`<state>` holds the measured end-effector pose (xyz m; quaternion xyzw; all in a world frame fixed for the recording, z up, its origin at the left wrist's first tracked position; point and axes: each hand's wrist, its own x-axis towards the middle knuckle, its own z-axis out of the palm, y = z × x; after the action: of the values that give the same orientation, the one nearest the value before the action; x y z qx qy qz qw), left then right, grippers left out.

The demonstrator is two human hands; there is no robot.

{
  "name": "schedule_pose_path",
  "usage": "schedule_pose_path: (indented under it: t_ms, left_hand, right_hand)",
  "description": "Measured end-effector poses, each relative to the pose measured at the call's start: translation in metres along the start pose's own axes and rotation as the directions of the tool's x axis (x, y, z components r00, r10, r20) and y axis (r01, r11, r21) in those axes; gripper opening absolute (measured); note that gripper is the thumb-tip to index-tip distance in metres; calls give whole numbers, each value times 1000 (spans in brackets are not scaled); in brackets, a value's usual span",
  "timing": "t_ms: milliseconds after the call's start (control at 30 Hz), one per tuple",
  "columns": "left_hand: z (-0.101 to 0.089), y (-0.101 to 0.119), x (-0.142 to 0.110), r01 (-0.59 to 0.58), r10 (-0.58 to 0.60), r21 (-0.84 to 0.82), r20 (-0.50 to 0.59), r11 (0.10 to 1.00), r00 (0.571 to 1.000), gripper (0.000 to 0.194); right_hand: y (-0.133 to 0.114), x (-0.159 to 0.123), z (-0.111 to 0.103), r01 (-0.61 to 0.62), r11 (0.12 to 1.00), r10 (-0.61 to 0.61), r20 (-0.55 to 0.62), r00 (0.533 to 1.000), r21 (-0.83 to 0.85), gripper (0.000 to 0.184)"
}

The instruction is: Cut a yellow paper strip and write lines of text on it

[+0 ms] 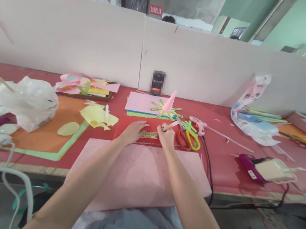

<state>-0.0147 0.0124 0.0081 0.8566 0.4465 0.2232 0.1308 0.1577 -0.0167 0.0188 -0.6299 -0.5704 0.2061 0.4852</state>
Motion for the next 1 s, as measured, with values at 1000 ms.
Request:
schedule_pose_path:
  t_ms: [1000]
  left_hand:
    - [0,-1,1,17,-17,-3,6,1000,1000,38]
  right_hand:
    - [3,1,1,-38,999,38,-20,999,7,23]
